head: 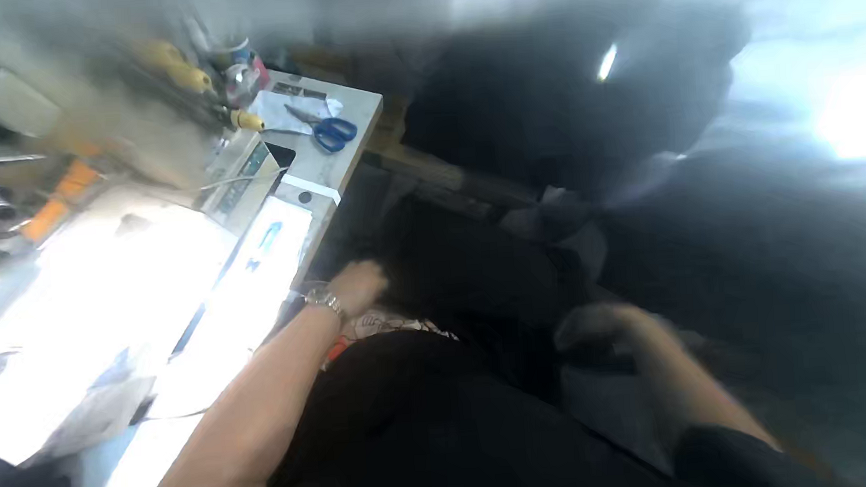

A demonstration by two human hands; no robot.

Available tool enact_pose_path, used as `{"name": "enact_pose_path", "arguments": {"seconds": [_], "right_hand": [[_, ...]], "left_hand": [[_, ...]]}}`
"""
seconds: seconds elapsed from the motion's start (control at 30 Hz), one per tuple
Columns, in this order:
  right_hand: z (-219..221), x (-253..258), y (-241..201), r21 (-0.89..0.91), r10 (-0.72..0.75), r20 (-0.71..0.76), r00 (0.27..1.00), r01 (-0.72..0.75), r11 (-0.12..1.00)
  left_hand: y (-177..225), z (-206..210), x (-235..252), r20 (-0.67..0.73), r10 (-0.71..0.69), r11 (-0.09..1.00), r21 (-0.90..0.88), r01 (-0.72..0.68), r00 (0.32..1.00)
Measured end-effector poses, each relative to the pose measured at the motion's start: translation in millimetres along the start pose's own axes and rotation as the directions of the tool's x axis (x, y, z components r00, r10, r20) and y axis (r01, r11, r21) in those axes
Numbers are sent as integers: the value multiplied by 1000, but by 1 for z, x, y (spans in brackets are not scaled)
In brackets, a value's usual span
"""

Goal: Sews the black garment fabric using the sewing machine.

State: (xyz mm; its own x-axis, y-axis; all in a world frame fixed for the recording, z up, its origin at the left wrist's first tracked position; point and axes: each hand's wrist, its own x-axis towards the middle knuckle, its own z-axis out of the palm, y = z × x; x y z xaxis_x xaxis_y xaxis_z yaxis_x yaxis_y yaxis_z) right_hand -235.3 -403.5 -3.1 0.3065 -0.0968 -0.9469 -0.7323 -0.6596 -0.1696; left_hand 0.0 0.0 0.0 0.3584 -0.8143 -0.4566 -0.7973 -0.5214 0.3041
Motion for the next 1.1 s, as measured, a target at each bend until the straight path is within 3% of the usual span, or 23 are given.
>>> {"name": "enact_pose_path", "arguments": {"seconds": [0.07, 0.13, 0.17, 0.23, 0.3, 0.37, 0.43, 0.5, 0.6, 0.67, 0.73, 0.77, 0.83, 0.9, 0.97, 1.03, 1.1], "right_hand": [[31, 39, -10, -189, 128, 138, 982, -101, 977], [32, 50, -25, -295, 179, 101, 979, -143, 945], [21, 47, -36, -314, 137, 45, 990, -117, 942], [-10, 36, -67, -316, -68, -36, 997, 54, 947], [-33, 15, -121, -372, -318, -67, 946, 271, 887], [-36, -5, -192, -476, -557, -48, 829, 472, 742], [-19, -18, -265, -524, -783, 67, 619, 689, 500], [18, -27, -336, -461, -907, 200, 371, 852, 247], [96, -39, -423, -261, -928, 373, 15, 961, -89], [151, -45, -459, -172, -893, 439, -94, 967, -186], [196, -47, -477, -180, -866, 493, -88, 963, -200], [212, -45, -480, -200, -851, 521, -63, 961, -193], [235, -32, -479, -222, -846, 533, -32, 959, -176], [241, -21, -478, -197, -867, 494, -71, 962, -191], [237, -13, -480, -98, -882, 461, -97, 982, -159], [232, -13, -482, 49, -900, 425, -97, 995, -84], [230, -16, -483, 114, -919, 388, -60, 993, -17]], "left_hand": [[1, 16, -15, 214, -118, 993, 0, 121, 970], [7, 8, -44, 197, -165, 981, -65, 181, 966], [11, -1, -61, 141, -175, 973, -125, 193, 974], [16, -15, -95, -13, -163, 953, -259, 154, 987], [20, -21, -137, -163, -148, 926, -370, 79, 975], [21, -18, -184, -311, -177, 888, -460, 15, 934], [26, -13, -236, -396, -318, 841, -537, 64, 862], [31, -1, -286, -455, -546, 775, -594, 217, 703], [37, 30, -357, -591, -729, 683, -661, 311, 344], [53, 51, -396, -590, -803, 584, -747, 317, 91], [76, 69, -417, -520, -842, 486, -846, 218, -142], [86, 78, -421, -477, -849, 456, -878, 143, -225], [95, 98, -420, -438, -839, 445, -894, 59, -323], [90, 115, -415, -444, -812, 431, -894, 122, -379], [77, 127, -413, -520, -749, 389, -847, 362, -411], [62, 127, -415, -486, -783, 195, -784, 589, -388], [42, 119, -409, -274, -873, -51, -771, 635, -403]]}}
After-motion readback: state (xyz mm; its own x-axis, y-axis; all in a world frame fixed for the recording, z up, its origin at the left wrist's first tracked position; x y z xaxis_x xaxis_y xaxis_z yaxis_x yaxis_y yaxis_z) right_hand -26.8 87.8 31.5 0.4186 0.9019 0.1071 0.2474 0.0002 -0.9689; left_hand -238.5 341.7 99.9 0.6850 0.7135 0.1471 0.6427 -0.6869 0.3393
